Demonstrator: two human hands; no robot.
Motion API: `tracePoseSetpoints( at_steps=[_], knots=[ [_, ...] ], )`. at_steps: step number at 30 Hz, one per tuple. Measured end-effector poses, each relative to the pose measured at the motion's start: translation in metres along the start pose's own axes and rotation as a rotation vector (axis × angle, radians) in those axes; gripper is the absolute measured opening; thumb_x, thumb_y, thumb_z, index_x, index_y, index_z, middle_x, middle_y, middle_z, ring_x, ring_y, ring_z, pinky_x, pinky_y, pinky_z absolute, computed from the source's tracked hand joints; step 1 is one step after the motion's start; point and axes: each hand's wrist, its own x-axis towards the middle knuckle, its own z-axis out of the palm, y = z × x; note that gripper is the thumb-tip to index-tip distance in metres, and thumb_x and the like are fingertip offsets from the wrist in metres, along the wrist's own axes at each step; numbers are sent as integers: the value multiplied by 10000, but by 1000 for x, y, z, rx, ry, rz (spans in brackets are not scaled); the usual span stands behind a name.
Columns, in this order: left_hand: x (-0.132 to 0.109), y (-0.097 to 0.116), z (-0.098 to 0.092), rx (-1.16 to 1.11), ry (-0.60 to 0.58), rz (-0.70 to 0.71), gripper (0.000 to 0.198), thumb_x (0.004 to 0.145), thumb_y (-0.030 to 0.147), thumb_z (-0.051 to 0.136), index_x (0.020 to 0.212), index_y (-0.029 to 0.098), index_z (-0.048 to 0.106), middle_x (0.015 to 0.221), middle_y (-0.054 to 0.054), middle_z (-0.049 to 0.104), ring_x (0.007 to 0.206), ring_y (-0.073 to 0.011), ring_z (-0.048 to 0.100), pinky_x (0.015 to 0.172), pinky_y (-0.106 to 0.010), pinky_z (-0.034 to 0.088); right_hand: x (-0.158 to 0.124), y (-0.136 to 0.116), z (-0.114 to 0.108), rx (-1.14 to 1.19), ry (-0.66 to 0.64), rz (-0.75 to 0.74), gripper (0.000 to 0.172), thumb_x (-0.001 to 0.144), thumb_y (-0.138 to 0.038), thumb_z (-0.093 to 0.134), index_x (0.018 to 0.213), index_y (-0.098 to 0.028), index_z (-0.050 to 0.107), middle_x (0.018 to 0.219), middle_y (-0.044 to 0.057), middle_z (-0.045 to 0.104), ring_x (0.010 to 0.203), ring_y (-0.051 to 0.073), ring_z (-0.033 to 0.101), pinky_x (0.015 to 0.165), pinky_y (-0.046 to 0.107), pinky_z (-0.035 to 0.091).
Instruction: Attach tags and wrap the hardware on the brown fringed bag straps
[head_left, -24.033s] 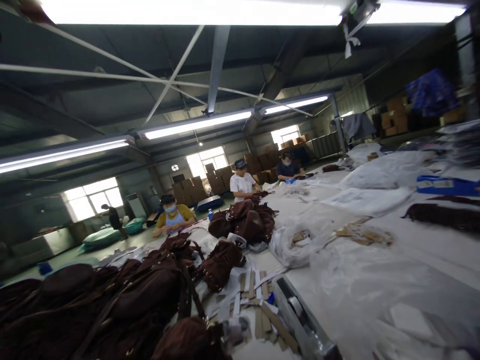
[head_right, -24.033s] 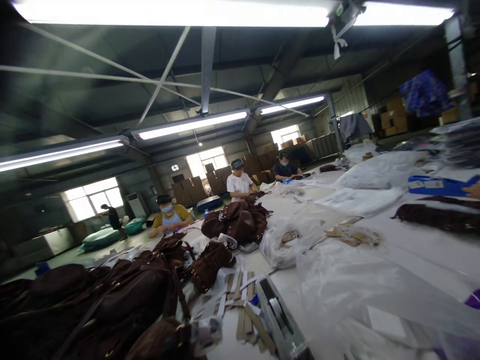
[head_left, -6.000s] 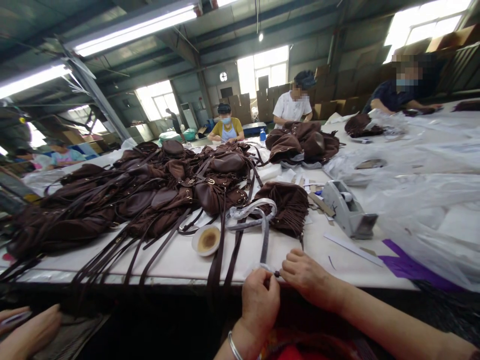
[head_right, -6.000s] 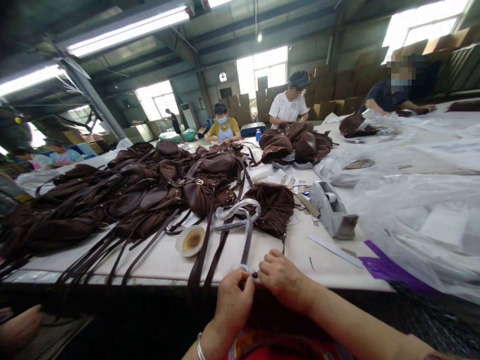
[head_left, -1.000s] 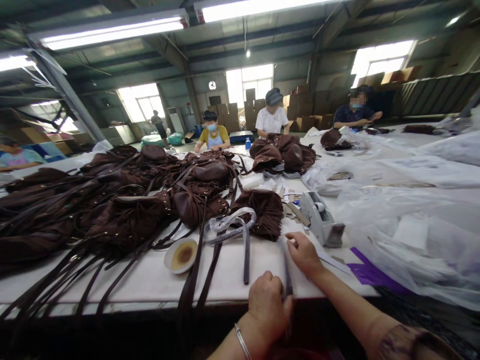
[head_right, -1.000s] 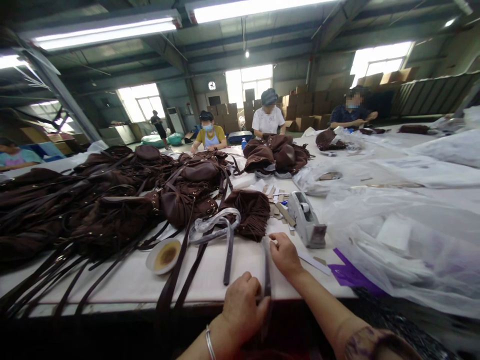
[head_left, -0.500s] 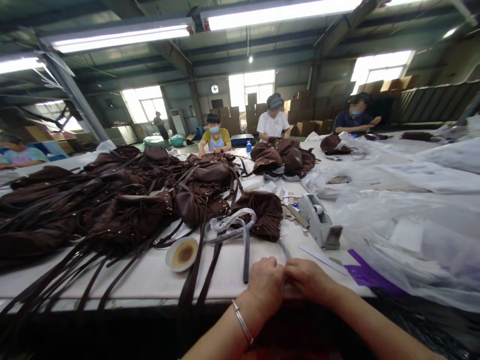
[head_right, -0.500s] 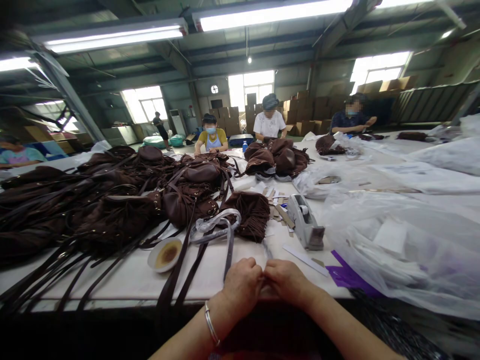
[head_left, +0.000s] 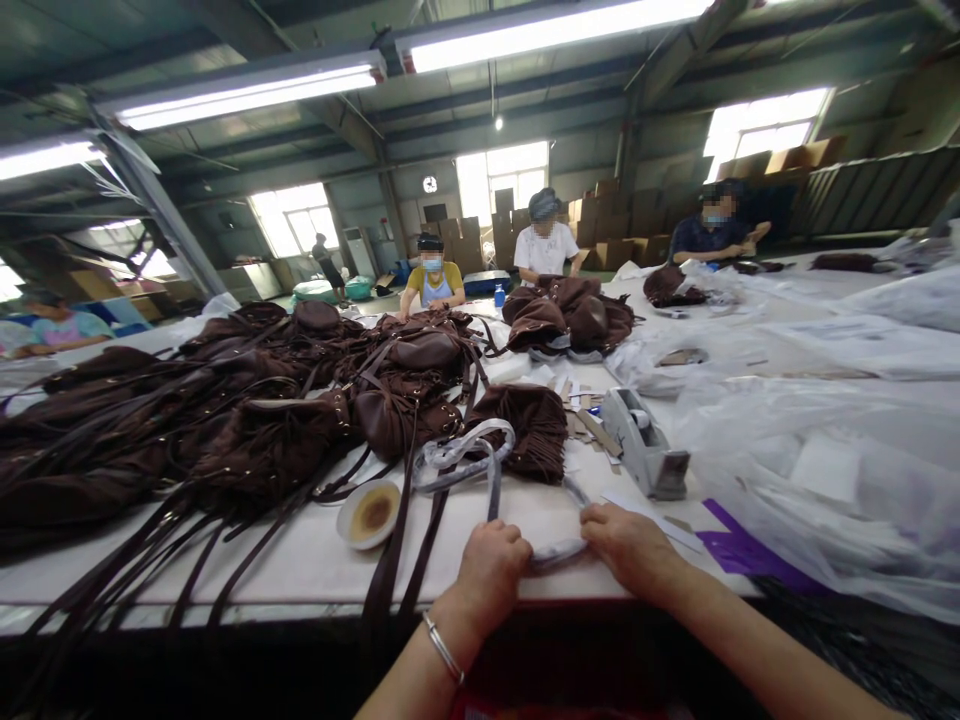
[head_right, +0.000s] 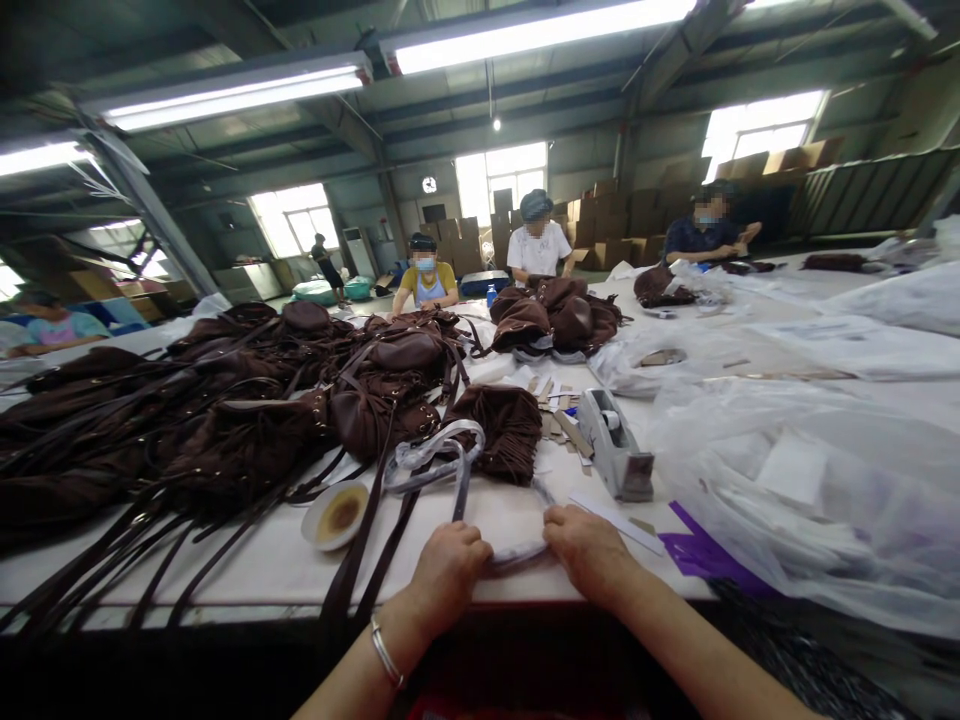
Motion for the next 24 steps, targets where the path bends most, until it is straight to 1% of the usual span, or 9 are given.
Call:
tracePoseSetpoints(
  at_steps=[3, 6, 8, 10, 12, 14, 16, 20, 24],
  knots=[
    [2, -7, 0, 34, 29, 89, 75, 890, 187, 629, 863, 212, 694, 875, -58, 682, 880, -221, 591, 794, -351, 426, 5, -26, -9, -76, -81, -156, 196, 813, -125, 588, 935, -234, 695, 1135, 60, 690, 967, 238, 592, 862, 361, 407],
    [-1, -8, 0, 37, 95, 110, 105, 921, 211, 605, 859, 232, 688, 877, -42, 676, 902, -224, 586, 827, -355, 434, 10, -44, -1, -123, -97, -182, 100, 827, -171, 642, 899, -228, 682, 969, 52, 705, 945, 253, 571, 853, 392, 367],
    [-7, -4, 1, 26, 213, 26, 128, 936, 193, 570, 934, 238, 690, 984, -57, 679, 988, -236, 581, 898, -366, 432, 12, -47, 11, -157, -85, -143, 71, 852, -164, 637, 816, -217, 668, 844, 45, 689, 908, 253, 562, 824, 394, 346],
    [-16, 3, 4, -2, 361, -151, 179, 948, 185, 525, 1035, 222, 677, 1095, -93, 665, 1060, -254, 569, 949, -377, 423, 13, -44, 22, -172, -46, -102, 110, 869, -152, 631, 778, -209, 656, 812, 44, 676, 887, 248, 552, 810, 392, 329],
    [-25, 11, 8, -80, 417, -319, 200, 965, 218, 484, 1042, 202, 668, 1067, -109, 676, 1012, -248, 600, 906, -356, 439, 13, -41, 29, -163, -6, -92, 101, 871, -150, 640, 788, -207, 653, 824, 44, 670, 884, 245, 543, 807, 388, 317],
    [-30, 18, 12, -208, 344, -394, 242, 985, 285, 456, 924, 208, 677, 911, -78, 708, 860, -214, 643, 785, -315, 449, 12, -41, 33, -143, 24, -99, 107, 877, -142, 638, 790, -204, 648, 816, 41, 659, 880, 241, 534, 806, 382, 307],
    [-29, 23, 15, -318, 237, -402, 341, 1000, 367, 434, 831, 217, 689, 815, -49, 729, 763, -188, 663, 692, -294, 428, 10, -43, 35, -105, 53, -109, 136, 895, -139, 623, 774, -199, 639, 799, 38, 648, 866, 232, 528, 803, 374, 304],
    [-12, 24, 13, -327, 158, -506, 497, 982, 525, 408, 801, 194, 732, 825, -87, 762, 781, -213, 697, 652, -301, 409, 4, -46, 37, -11, 63, -174, 182, 936, -145, 574, 769, -189, 631, 784, 37, 640, 826, 208, 516, 791, 357, 314],
    [4, 25, 11, -282, 125, -554, 325, 902, 432, 530, 861, 179, 731, 867, -100, 765, 786, -216, 697, 637, -294, 403, 1, -39, 32, 90, -19, -256, 139, 933, -157, 576, 817, -192, 644, 829, 36, 659, 848, 205, 536, 807, 355, 338]
  ],
)
